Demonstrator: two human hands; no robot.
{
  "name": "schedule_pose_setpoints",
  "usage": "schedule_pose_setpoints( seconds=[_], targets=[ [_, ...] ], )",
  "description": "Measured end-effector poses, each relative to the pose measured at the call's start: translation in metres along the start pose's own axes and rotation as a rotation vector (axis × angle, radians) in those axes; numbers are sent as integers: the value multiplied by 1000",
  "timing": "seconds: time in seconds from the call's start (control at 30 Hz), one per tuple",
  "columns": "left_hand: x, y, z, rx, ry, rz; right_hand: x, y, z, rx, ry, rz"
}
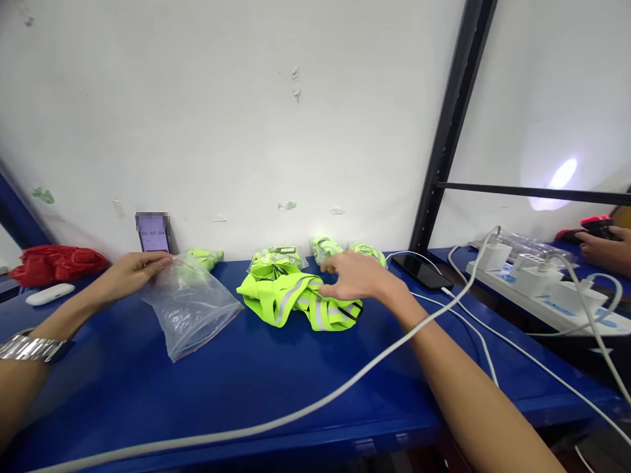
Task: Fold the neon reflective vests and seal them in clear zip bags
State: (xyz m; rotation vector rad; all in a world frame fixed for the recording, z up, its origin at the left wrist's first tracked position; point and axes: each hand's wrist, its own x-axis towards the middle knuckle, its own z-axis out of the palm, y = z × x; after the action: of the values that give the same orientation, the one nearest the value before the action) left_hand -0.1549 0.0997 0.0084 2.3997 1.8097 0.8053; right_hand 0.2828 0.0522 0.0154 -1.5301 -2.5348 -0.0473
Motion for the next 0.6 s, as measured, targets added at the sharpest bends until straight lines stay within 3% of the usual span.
schedule_pose_setpoints(
  seconds=[0.07,0.1,0.17,0.27,0.43,0.53,0.6],
  targets=[
    [2,10,14,78,3,108,1,-19,7,20,223,-116],
    [2,17,20,110,28,143,3,-29,14,25,275,-187],
    [1,35,29,211,91,230,6,-45,30,9,273,-283],
    [-9,67,27,347,229,222,9,-54,46,-37,140,-365],
    [-62,106,18,188,-122,220,5,-41,29,47,80,-335],
    [-93,113,28,205,-296,253,5,-35,16,175,80,-226],
    [-97,114,38,206,-386,225,6,-35,16,176,115,-118]
  ],
)
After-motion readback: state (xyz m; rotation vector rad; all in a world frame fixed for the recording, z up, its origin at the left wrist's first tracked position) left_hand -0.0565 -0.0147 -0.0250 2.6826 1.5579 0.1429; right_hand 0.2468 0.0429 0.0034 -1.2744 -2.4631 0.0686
